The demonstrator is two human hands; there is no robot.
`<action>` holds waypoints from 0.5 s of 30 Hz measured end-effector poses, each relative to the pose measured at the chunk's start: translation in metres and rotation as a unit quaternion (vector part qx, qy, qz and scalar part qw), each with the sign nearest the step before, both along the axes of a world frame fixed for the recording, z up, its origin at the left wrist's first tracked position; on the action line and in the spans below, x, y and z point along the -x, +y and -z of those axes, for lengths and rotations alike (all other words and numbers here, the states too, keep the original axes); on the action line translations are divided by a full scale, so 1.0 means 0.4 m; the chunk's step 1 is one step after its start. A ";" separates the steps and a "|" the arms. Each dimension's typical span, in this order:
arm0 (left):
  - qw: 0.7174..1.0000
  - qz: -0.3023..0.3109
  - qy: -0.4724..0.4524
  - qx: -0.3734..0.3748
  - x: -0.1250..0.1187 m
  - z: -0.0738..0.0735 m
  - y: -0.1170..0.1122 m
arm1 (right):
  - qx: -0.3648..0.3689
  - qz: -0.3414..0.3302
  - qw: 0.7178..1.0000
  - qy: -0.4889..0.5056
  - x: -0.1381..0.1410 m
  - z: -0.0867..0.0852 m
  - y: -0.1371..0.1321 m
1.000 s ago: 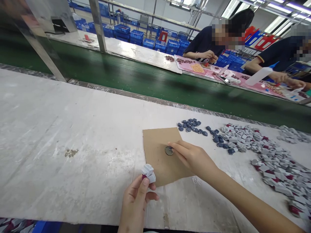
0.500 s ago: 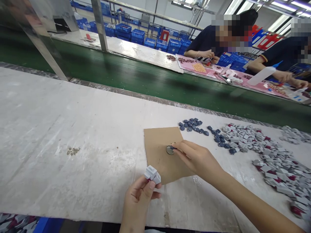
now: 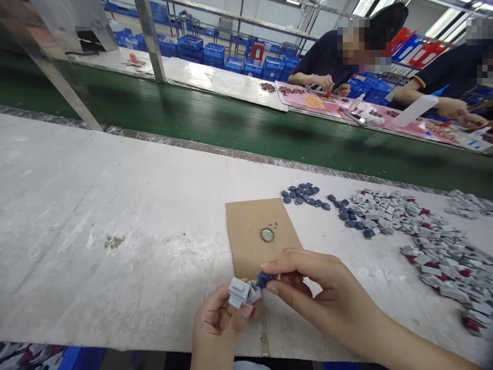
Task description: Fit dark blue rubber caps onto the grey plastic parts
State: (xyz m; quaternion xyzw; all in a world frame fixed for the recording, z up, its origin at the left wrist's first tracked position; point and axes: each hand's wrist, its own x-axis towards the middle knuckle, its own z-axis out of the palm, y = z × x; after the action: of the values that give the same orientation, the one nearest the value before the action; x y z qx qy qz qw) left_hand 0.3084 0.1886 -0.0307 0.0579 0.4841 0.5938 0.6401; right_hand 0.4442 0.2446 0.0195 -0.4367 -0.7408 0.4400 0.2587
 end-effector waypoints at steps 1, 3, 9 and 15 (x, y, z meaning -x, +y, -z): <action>1.000 0.001 -0.001 -0.004 0.000 0.001 0.000 | 0.000 0.000 1.000 0.001 0.000 0.001 -0.002; 1.000 0.005 -0.002 -0.009 0.000 0.004 -0.002 | 0.000 -0.003 1.000 0.004 0.001 0.004 -0.005; 1.000 -0.004 0.016 -0.018 -0.004 0.006 -0.007 | -0.009 -0.017 1.000 -0.012 0.001 0.004 -0.013; 0.997 -0.014 0.073 -0.036 -0.011 0.009 -0.014 | -0.016 -0.067 0.997 -0.023 -0.007 -0.005 -0.020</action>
State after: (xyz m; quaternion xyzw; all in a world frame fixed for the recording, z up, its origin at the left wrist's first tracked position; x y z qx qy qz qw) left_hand 0.3127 0.1829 -0.0341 0.1174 0.5083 0.6144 0.5919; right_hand 0.4471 0.2365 0.0217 -0.3919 -0.7810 0.4346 0.2182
